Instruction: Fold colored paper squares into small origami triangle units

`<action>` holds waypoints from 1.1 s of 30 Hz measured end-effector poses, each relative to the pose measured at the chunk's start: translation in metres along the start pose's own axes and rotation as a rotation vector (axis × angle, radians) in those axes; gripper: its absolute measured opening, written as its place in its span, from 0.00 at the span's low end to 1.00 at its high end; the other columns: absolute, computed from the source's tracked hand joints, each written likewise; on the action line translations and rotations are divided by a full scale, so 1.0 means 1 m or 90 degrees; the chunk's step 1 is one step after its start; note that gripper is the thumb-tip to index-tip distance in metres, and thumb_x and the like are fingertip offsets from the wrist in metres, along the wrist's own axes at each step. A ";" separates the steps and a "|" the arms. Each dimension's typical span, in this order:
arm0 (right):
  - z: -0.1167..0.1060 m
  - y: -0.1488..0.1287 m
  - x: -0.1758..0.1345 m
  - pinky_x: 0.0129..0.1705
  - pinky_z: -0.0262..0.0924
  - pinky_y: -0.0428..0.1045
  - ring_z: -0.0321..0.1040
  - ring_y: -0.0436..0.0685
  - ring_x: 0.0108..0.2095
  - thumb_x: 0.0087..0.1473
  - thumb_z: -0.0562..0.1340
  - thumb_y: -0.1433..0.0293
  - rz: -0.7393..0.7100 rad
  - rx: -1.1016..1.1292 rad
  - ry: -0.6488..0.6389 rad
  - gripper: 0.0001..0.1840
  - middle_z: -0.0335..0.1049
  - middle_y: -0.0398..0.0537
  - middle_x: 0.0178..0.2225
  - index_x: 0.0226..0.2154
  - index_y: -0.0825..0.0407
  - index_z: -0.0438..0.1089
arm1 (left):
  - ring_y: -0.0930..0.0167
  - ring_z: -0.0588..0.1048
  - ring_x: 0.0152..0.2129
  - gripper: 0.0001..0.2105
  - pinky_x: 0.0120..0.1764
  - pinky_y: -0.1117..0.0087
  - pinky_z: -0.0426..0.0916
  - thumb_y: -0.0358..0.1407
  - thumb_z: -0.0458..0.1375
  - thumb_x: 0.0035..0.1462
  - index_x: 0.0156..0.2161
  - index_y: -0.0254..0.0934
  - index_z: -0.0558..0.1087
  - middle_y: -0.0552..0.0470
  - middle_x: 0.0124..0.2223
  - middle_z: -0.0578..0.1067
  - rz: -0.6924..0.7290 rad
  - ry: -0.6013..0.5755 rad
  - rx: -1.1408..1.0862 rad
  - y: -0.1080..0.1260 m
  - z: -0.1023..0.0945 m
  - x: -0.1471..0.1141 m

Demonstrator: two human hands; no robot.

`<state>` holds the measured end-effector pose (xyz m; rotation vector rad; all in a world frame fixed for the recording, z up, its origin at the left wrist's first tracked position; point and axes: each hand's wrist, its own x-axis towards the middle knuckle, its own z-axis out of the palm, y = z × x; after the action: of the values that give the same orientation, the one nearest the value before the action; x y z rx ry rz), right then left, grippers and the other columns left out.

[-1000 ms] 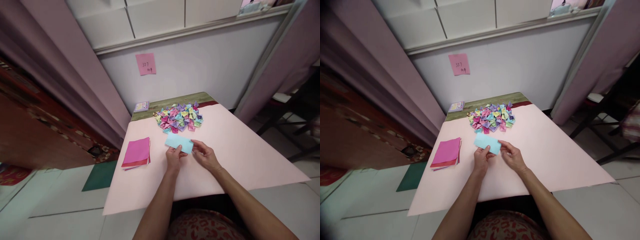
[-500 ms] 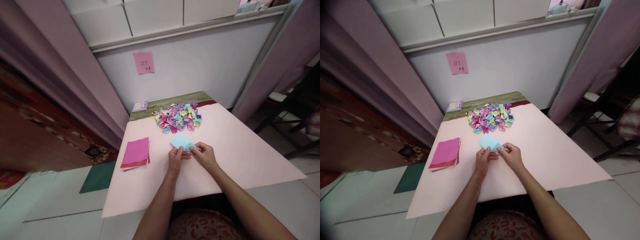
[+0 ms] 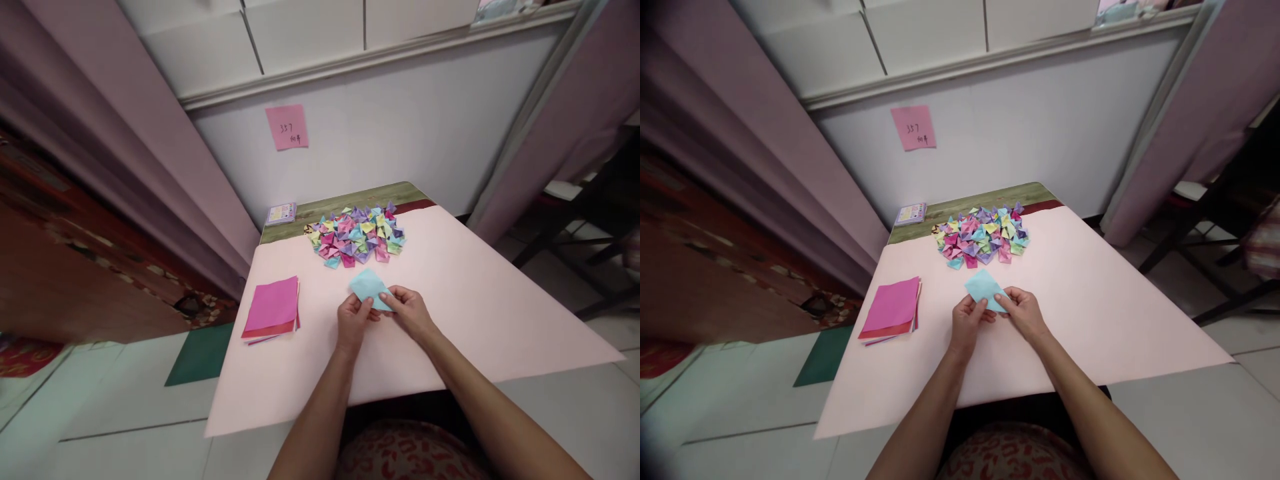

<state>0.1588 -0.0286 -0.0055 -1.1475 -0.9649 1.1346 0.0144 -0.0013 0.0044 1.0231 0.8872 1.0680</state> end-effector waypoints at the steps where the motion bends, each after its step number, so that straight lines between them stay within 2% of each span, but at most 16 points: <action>1: -0.001 -0.001 -0.001 0.24 0.56 0.46 0.58 0.48 0.21 0.50 0.67 0.53 0.004 -0.008 -0.004 0.19 0.65 0.40 0.20 0.27 0.53 0.71 | 0.72 0.74 0.21 0.17 0.27 0.71 0.71 0.45 0.67 0.48 0.37 0.32 0.76 0.51 0.27 0.77 0.014 0.025 -0.009 0.000 0.000 0.001; 4: -0.004 -0.002 -0.003 0.22 0.50 0.44 0.56 0.47 0.20 0.50 0.68 0.54 0.029 -0.051 -0.055 0.18 0.64 0.39 0.20 0.28 0.53 0.72 | 0.75 0.71 0.22 0.16 0.28 0.74 0.69 0.45 0.67 0.48 0.32 0.32 0.75 0.55 0.26 0.75 0.036 0.092 -0.069 -0.002 -0.001 0.003; 6: -0.006 -0.003 -0.005 0.22 0.49 0.44 0.56 0.47 0.20 0.50 0.68 0.54 0.035 -0.066 -0.078 0.18 0.63 0.39 0.20 0.28 0.53 0.72 | 0.77 0.69 0.21 0.16 0.28 0.75 0.66 0.44 0.68 0.47 0.30 0.32 0.73 0.57 0.24 0.72 0.029 0.100 -0.118 -0.004 -0.002 0.004; 9: -0.006 -0.004 -0.007 0.24 0.52 0.45 0.57 0.48 0.22 0.50 0.67 0.54 0.027 -0.050 -0.074 0.18 0.64 0.39 0.21 0.29 0.53 0.73 | 0.77 0.67 0.21 0.15 0.28 0.75 0.65 0.44 0.67 0.47 0.29 0.32 0.72 0.57 0.23 0.70 0.005 0.066 -0.165 -0.002 -0.003 0.003; 15: -0.008 -0.003 -0.006 0.25 0.55 0.45 0.59 0.49 0.23 0.49 0.69 0.54 0.025 0.015 -0.055 0.18 0.67 0.41 0.23 0.30 0.53 0.74 | 0.75 0.70 0.22 0.16 0.27 0.73 0.67 0.44 0.68 0.46 0.33 0.34 0.72 0.55 0.26 0.72 -0.030 -0.010 -0.197 0.008 -0.006 -0.002; 17: -0.009 -0.002 -0.006 0.25 0.56 0.45 0.59 0.49 0.23 0.48 0.69 0.54 0.026 0.022 -0.049 0.19 0.66 0.41 0.23 0.30 0.53 0.73 | 0.74 0.72 0.23 0.16 0.30 0.72 0.69 0.44 0.68 0.46 0.34 0.34 0.72 0.54 0.28 0.73 -0.042 -0.012 -0.214 0.009 -0.007 -0.002; 20: -0.009 -0.001 -0.007 0.25 0.57 0.46 0.59 0.49 0.23 0.47 0.69 0.53 0.026 0.019 -0.046 0.19 0.66 0.41 0.23 0.30 0.53 0.73 | 0.73 0.74 0.27 0.20 0.33 0.71 0.70 0.43 0.68 0.45 0.42 0.36 0.72 0.52 0.34 0.76 -0.052 -0.002 -0.223 0.010 -0.007 -0.002; 23: -0.008 0.001 -0.008 0.25 0.57 0.46 0.58 0.49 0.23 0.47 0.69 0.54 0.007 0.013 -0.042 0.19 0.64 0.40 0.22 0.28 0.53 0.73 | 0.73 0.75 0.31 0.25 0.35 0.72 0.69 0.41 0.69 0.44 0.48 0.38 0.69 0.50 0.41 0.77 -0.037 0.014 -0.218 0.008 -0.005 -0.001; 27: -0.006 0.001 -0.008 0.25 0.57 0.46 0.59 0.49 0.23 0.47 0.69 0.54 -0.007 -0.010 -0.044 0.18 0.66 0.41 0.23 0.28 0.53 0.74 | 0.74 0.75 0.31 0.20 0.34 0.73 0.70 0.41 0.71 0.42 0.39 0.37 0.70 0.48 0.45 0.77 0.001 0.068 -0.154 0.000 -0.001 0.002; 29: -0.004 -0.001 -0.008 0.25 0.56 0.46 0.59 0.50 0.23 0.48 0.69 0.54 -0.016 -0.026 -0.026 0.18 0.66 0.41 0.22 0.28 0.53 0.73 | 0.73 0.75 0.31 0.17 0.35 0.73 0.70 0.44 0.69 0.45 0.36 0.36 0.71 0.48 0.42 0.77 0.013 0.065 -0.115 -0.004 -0.001 0.003; 33: -0.002 -0.003 -0.009 0.27 0.58 0.47 0.62 0.52 0.25 0.49 0.68 0.55 -0.059 -0.075 0.055 0.17 0.69 0.43 0.24 0.27 0.53 0.73 | 0.70 0.76 0.32 0.17 0.37 0.69 0.72 0.48 0.64 0.51 0.35 0.33 0.75 0.50 0.34 0.78 0.020 -0.002 -0.064 -0.004 0.000 0.000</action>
<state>0.1598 -0.0381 -0.0033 -1.2236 -1.0189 0.9568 0.0160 -0.0019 0.0003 0.9575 0.8093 1.1254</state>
